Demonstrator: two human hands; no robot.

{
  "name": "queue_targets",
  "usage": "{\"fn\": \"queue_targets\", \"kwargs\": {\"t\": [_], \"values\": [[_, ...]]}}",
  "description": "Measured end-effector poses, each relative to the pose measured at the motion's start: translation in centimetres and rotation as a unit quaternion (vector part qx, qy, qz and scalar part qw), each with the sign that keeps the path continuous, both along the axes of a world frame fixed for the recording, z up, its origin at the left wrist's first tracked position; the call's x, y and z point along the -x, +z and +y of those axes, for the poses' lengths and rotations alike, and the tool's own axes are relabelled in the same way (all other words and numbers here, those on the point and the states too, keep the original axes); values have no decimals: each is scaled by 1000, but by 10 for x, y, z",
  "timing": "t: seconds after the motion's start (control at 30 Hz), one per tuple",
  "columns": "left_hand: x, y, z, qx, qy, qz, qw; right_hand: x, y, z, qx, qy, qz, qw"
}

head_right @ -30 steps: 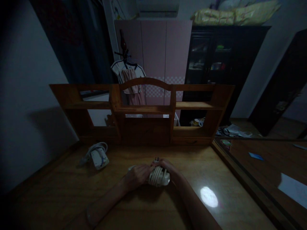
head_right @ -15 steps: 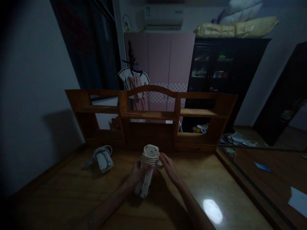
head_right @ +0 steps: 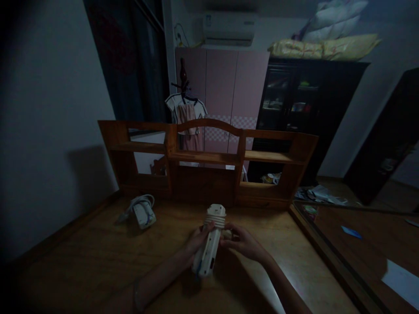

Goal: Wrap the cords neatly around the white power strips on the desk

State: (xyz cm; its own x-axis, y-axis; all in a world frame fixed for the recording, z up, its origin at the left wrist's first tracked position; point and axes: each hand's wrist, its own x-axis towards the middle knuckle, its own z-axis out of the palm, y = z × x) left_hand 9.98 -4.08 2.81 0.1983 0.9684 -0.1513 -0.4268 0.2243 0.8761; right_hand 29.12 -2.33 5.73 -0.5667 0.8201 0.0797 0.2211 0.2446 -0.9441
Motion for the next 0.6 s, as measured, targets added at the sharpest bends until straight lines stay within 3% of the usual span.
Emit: {"fn": "queue_targets", "kwargs": {"t": [0.07,0.23,0.3,0.37,0.43,0.53,0.6], "values": [[-5,4,-3,0,-8,5,1000,-9,2,-4,6,-10,-7,1000],[-17,10,-11,-42,-44,33,998,-31,6,-16,148,14,10,989],[-24,8,-14,-52,-60,49,996,-39,2,-21,143,26,26,989],[-33,3,-17,-50,-70,54,995,-47,-5,-25,100,14,19,995],[-46,-2,-20,-41,-66,47,996,-54,-12,-28,-1,-41,-21,999],[-69,-8,-22,-25,-45,40,998,-66,-19,-32,-166,-120,-88,975],[-86,-9,-19,-28,-35,52,998,-77,-20,-32,-212,-142,-111,960]]}}
